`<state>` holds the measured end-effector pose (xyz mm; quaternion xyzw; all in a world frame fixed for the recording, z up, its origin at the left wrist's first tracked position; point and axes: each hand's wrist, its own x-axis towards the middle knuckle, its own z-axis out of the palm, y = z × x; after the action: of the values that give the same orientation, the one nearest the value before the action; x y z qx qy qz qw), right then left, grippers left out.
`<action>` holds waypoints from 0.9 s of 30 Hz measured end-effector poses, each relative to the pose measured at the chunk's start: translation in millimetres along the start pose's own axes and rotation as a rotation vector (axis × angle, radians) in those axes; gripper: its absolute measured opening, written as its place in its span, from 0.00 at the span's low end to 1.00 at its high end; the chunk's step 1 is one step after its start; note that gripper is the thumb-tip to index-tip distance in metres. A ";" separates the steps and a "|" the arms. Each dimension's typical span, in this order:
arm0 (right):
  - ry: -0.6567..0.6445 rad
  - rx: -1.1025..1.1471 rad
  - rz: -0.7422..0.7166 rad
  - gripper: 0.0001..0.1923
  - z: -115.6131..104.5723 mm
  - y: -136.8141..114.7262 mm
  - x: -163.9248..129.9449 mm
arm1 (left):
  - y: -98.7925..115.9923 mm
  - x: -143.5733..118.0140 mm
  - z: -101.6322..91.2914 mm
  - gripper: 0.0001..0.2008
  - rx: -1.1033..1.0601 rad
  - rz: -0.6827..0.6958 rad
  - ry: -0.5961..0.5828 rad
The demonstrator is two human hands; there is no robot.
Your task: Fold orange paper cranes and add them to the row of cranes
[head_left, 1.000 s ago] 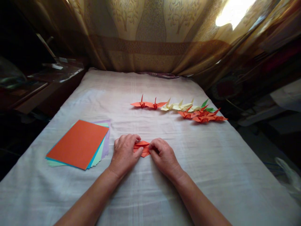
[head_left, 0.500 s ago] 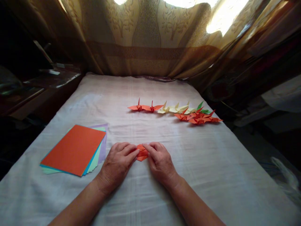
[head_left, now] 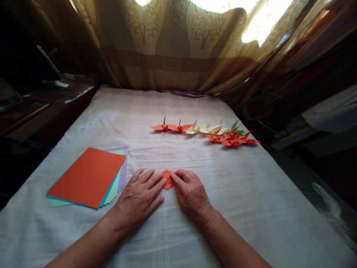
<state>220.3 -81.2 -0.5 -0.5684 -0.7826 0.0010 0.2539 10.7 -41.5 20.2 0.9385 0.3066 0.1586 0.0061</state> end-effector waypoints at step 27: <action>-0.242 -0.050 0.148 0.17 -22.9 -6.4 -6.2 | -5.0 31.6 -8.1 0.06 0.244 0.195 -0.087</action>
<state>225.2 -95.6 18.9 -0.6266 -0.7632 0.0687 0.1424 29.4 -19.9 36.7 0.9636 0.2305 0.0792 -0.1100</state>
